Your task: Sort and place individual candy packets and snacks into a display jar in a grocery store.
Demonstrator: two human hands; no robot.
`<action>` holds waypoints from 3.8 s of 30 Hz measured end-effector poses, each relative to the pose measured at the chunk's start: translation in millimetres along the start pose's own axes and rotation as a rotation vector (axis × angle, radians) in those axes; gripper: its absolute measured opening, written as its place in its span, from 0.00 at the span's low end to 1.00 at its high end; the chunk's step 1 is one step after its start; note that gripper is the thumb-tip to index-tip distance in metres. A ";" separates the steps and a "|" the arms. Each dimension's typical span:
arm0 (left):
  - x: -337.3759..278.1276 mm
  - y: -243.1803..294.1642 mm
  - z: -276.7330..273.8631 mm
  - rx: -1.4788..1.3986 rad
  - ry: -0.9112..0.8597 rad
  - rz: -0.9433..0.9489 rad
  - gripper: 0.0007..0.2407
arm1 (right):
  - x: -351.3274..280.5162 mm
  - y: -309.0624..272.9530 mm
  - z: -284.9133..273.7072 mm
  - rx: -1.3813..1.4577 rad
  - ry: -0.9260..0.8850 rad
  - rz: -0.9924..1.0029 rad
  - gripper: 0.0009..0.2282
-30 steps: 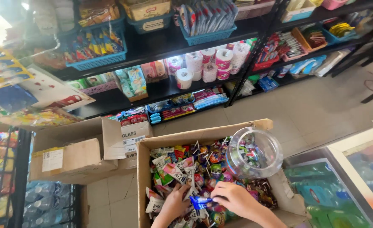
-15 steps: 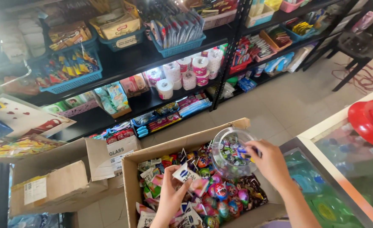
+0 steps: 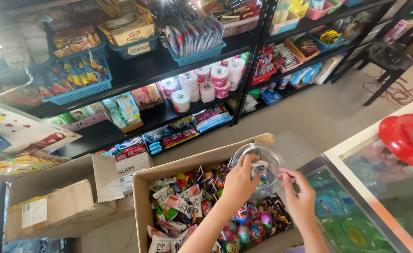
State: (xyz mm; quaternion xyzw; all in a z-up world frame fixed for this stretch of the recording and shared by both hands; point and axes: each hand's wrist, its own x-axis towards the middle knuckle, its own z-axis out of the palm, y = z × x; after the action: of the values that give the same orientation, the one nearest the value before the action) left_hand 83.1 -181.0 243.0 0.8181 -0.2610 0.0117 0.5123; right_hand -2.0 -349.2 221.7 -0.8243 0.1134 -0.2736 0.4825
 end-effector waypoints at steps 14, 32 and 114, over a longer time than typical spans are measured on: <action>-138.3 -113.3 -46.9 0.106 -0.022 -0.307 0.12 | -50.7 -23.9 69.0 0.118 -0.577 -0.069 0.07; -162.1 -135.9 -31.4 -0.273 -0.045 -0.418 0.08 | -111.3 39.2 96.1 0.033 -0.758 0.008 0.28; -209.2 -159.7 -60.8 0.264 -0.078 -0.479 0.13 | -145.7 81.2 218.3 -0.640 -1.353 -0.290 0.23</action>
State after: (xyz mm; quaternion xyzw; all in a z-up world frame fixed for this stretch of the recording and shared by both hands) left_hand -12.3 11.3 79.1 0.9160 -0.0759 -0.1075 0.3790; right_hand 6.5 -164.6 18.4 -0.9187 -0.2428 0.2765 0.1436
